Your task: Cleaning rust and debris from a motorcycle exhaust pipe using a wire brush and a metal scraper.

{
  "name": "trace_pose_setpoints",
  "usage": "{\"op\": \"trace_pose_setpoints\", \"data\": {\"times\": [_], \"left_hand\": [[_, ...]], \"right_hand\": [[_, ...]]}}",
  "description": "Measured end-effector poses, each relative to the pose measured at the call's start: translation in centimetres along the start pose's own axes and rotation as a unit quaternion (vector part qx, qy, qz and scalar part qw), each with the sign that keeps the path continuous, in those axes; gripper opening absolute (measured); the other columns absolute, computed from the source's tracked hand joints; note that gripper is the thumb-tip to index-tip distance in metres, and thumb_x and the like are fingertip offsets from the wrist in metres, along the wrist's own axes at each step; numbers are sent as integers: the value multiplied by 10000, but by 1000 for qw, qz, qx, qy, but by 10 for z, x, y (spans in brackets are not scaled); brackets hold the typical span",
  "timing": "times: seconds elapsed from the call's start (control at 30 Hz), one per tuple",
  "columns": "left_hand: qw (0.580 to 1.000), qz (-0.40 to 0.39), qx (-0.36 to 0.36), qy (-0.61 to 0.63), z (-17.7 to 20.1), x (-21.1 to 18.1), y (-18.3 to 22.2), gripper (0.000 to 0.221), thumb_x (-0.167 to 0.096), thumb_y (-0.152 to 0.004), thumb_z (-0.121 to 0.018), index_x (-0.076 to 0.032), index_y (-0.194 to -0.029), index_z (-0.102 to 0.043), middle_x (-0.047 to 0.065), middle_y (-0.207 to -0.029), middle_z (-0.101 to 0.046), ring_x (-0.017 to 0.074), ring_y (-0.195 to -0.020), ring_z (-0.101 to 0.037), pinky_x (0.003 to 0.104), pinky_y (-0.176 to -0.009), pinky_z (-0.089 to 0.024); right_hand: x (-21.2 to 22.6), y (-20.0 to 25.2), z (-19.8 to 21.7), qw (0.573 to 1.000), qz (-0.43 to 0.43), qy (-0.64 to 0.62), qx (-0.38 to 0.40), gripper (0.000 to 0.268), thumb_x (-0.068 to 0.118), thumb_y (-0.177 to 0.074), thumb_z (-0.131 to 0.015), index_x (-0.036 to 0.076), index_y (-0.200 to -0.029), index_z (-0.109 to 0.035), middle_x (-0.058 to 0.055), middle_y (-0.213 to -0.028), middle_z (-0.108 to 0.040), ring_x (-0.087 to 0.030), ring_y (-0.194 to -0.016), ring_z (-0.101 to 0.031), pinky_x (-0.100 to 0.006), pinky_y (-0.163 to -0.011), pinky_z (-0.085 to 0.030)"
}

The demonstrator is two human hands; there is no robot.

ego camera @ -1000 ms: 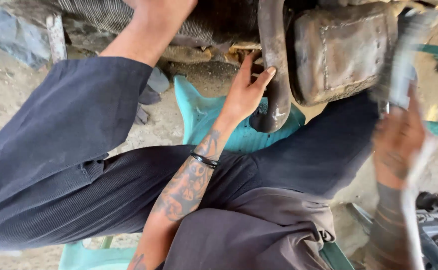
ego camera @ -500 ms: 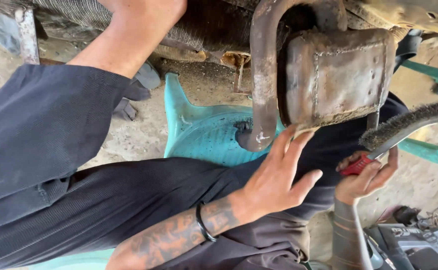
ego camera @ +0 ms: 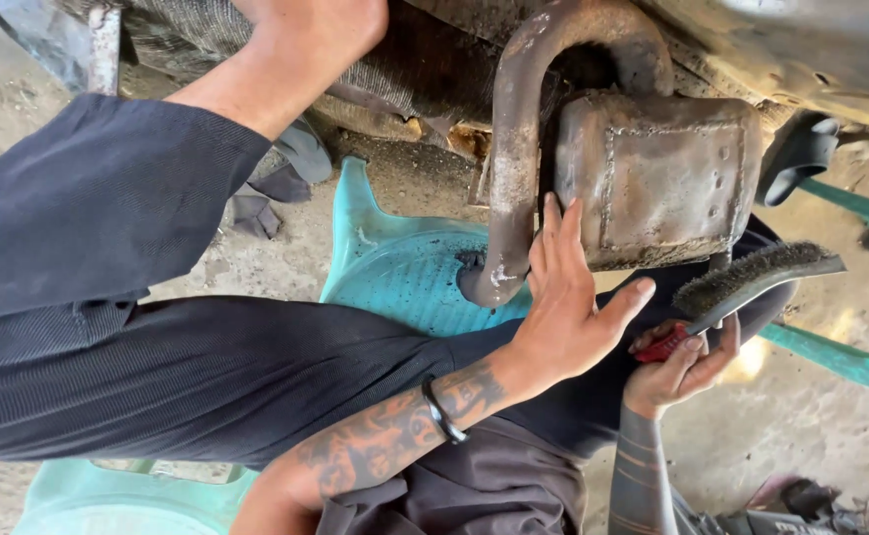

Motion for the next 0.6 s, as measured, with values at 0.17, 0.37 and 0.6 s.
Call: {"op": "trace_pose_setpoints", "data": {"times": [0.17,0.37,0.6], "left_hand": [[998,1,-55,26,2,-11,-12,1061,-596,-853,-532,25,-1594,-93,398,-1660,82,686,-1469,-64,857,-1049,-129],[998,-14,-66,-16,1,-4,-28,995,-479,-883,-593,28,-1598,-123,420,-1653,7,640,-1495,-128,857,-1073,-163],[998,61,23,-21,2,-13,23,1028,-518,-878,-563,-37,-1623,-43,354,-1676,66,537,-1548,-53,758,-1156,-117]], "right_hand": [[-45,-3,22,994,59,-86,18,482,186,-1152,-374,-62,-1557,-295,-233,-720,-524,-244,-420,-500,-340,-364,-445],[-44,-7,15,993,52,-108,11,457,179,-1155,-382,-36,-1551,-308,-218,-743,-538,-242,-447,-531,-332,-370,-469],[-54,-8,16,989,45,-139,6,488,203,-1161,-367,-37,-1576,-276,-240,-747,-538,-257,-454,-533,-327,-376,-474]]}}
Point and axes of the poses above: each hand's wrist, its own y-axis away from the middle knuckle, its own z-axis out of the back of the hand, x = y × z, the point moved 3 cm from there along -y, towards the middle knuckle
